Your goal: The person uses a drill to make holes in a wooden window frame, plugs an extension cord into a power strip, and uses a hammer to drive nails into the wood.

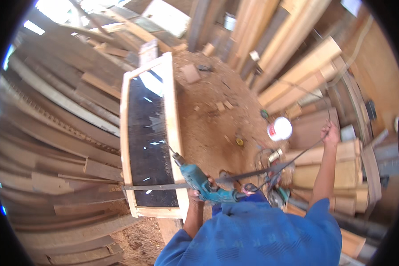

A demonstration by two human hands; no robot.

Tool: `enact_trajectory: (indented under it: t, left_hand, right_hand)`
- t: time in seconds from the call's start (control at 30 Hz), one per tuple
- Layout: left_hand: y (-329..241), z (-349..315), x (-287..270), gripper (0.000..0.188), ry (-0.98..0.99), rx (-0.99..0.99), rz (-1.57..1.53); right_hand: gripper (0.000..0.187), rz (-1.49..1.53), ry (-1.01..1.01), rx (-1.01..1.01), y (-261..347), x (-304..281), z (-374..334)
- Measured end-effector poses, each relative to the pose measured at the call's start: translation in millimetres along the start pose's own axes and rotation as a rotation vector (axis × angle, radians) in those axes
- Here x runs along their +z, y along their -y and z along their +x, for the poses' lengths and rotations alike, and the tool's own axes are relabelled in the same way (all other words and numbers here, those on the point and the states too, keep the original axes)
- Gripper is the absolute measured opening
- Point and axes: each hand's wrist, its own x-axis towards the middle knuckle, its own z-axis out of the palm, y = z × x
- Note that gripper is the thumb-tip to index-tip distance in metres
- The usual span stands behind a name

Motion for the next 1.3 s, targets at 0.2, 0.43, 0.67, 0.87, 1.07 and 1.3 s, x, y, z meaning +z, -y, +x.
enact_trajectory:
  t: [0.2, 0.43, 0.67, 0.87, 1.07, 1.3]
  left_hand:
    - [55.4, 23.4, 54.6, 0.082, 0.271, -0.186, 0.019]
    - [180.5, 30.2, 106.2, 0.078, 0.316, -0.48, 0.025]
    - [246.4, -18.7, 42.4, 0.083, 0.073, -0.664, 0.079]
    - [248.4, -53.7, 30.5, 0.085, 0.034, -0.658, 0.195]
    - [216.3, -104.7, 3.5, 0.088, 0.028, -0.595, 0.305]
    - [239.4, -158.2, 32.9, 0.09, -0.081, -0.543, -0.094]
  right_hand:
    - [0.027, -0.502, 0.161, 0.151, -15.4, -117.6, -121.1]
    - [0.028, -0.741, 0.556, 0.318, -39.5, -204.9, -239.8]
    - [0.032, -0.662, 1.015, 0.411, -115.4, -244.2, -317.2]
    - [0.024, -0.46, 1.101, 0.503, -165.9, -281.8, -331.6]
    - [0.034, -0.099, 0.871, 0.918, -108.0, -209.2, -333.7]
    - [0.045, -0.788, 0.621, 0.614, -201.7, -243.2, -305.9]
